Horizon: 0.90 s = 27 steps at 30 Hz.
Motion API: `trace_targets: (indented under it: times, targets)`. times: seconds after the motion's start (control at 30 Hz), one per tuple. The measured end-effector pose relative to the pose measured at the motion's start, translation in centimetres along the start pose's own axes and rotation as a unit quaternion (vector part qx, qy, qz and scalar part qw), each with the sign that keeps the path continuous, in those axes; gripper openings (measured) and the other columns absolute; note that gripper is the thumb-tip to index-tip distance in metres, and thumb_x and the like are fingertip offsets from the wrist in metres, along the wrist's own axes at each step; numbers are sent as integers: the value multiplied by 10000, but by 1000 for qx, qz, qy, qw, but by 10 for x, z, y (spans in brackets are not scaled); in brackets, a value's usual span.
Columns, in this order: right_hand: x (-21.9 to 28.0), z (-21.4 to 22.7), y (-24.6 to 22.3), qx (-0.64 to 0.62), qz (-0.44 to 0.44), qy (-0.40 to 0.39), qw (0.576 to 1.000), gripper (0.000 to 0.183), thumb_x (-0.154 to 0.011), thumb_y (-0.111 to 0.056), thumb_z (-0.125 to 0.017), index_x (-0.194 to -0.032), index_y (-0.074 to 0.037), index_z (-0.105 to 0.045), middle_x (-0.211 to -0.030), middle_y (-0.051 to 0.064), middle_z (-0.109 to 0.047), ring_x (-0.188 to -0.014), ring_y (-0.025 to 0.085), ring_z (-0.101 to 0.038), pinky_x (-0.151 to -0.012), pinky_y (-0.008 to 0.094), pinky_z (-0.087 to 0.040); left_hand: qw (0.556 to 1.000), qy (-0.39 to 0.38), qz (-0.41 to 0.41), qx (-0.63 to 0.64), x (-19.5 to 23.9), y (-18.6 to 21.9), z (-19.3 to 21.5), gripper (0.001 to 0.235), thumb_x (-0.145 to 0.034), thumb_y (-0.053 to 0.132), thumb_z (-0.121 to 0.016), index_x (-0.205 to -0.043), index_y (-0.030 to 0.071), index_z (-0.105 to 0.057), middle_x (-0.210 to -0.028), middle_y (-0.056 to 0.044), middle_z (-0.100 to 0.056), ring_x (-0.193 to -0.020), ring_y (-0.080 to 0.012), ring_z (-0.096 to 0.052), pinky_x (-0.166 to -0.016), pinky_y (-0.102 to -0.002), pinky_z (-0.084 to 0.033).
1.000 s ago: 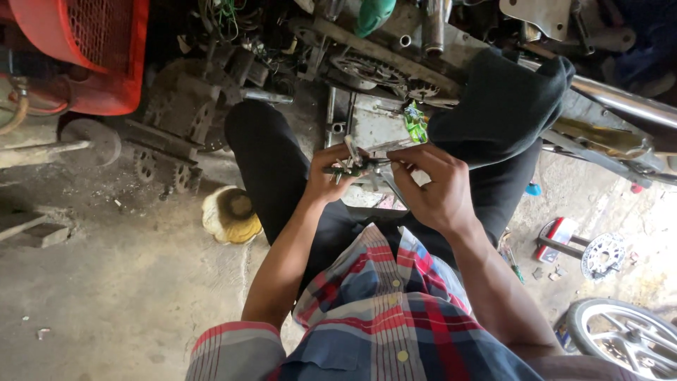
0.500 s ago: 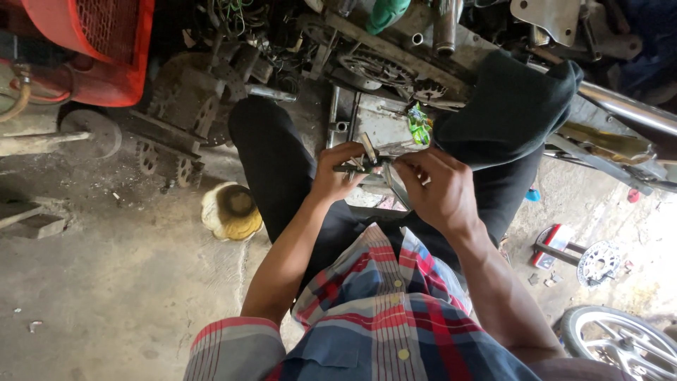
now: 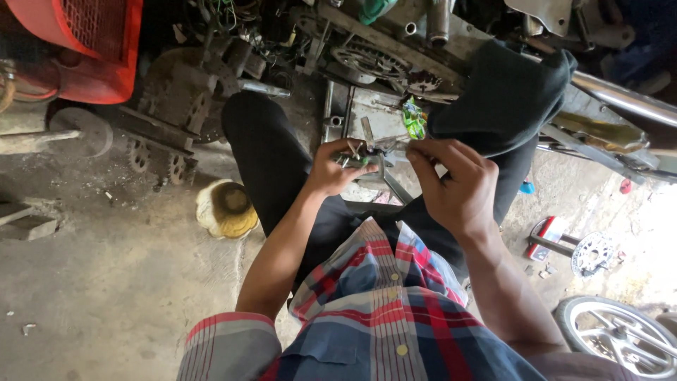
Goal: Cleaning engine components with a rag and organizing a set of allen keys.
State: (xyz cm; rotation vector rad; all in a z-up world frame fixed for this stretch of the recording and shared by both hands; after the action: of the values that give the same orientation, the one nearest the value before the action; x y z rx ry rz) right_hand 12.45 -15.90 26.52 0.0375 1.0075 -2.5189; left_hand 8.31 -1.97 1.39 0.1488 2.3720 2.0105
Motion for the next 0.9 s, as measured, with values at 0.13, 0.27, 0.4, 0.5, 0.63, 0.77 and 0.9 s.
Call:
trace_targets:
  times: [0.13,0.27,0.4,0.5,0.63,0.77,0.9]
  targets:
    - [-8,-2,-5,6,11,0,1000,113,-957,-43,-779,-1058,7,-769,-997,143,-759,-856,245,-764,-726,311,-603,994,-6,80,-81,0,-2,0,335,-775,127,-923,-1044,23,-751,-1041,-116,-774,-931,-240,-750,-844,-391,-654]
    - [-11,-13,-11,15,36,-15,999,105,-952,-34,-776,-1052,-1,-772,-991,141,-754,-866,265,-751,-743,336,-601,996,18,80,46,6,-15,3,282,-810,68,-864,-1043,0,-720,-1100,-136,-733,-989,-257,-753,-870,-398,-625]
    - [-11,-30,-9,52,73,-63,994,86,-919,-67,-766,-993,-25,-776,-997,133,-766,-874,299,-731,-785,388,-590,951,117,172,228,18,-82,14,460,-693,-71,-832,-1072,86,-622,-1045,-127,-748,-924,-256,-756,-850,-368,-642]
    - [-12,-23,-21,65,99,-73,990,149,-891,-83,-750,-1027,-25,-772,-1019,134,-762,-902,316,-726,-823,402,-589,948,121,183,230,17,-73,17,417,-690,-106,-787,-1029,94,-647,-1019,-83,-732,-869,-228,-766,-814,-363,-659]
    - [-35,17,-45,64,144,-75,985,230,-860,-113,-757,-1068,-15,-759,-1045,142,-757,-927,303,-734,-846,402,-598,985,65,66,144,3,-28,20,303,-787,-63,-825,-1051,24,-704,-1031,-87,-718,-905,-191,-702,-834,-361,-623]
    - [-87,49,-27,111,134,-50,983,159,-983,-120,-739,-1094,-7,-750,-1069,159,-750,-912,285,-734,-812,386,-594,995,71,53,54,2,-12,20,211,-813,22,-861,-965,28,-715,-924,-70,-762,-809,-207,-720,-737,-380,-616]
    - [-154,29,4,187,210,-47,958,228,-998,-213,-763,-1117,-18,-765,-1053,165,-740,-901,323,-722,-830,429,-590,991,98,86,25,-1,-13,21,238,-786,55,-879,-957,35,-716,-952,-66,-760,-863,-208,-728,-787,-386,-621]
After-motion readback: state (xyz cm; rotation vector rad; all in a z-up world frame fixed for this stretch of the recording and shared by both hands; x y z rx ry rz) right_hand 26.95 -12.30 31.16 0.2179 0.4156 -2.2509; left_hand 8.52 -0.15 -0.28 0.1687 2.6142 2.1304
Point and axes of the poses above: each hand's wrist, its own x-axis away from the middle knuckle, its own z-axis out of the back of the hand, y = z × x, the point moved 8 cm from there along -x, towards the middle knuckle
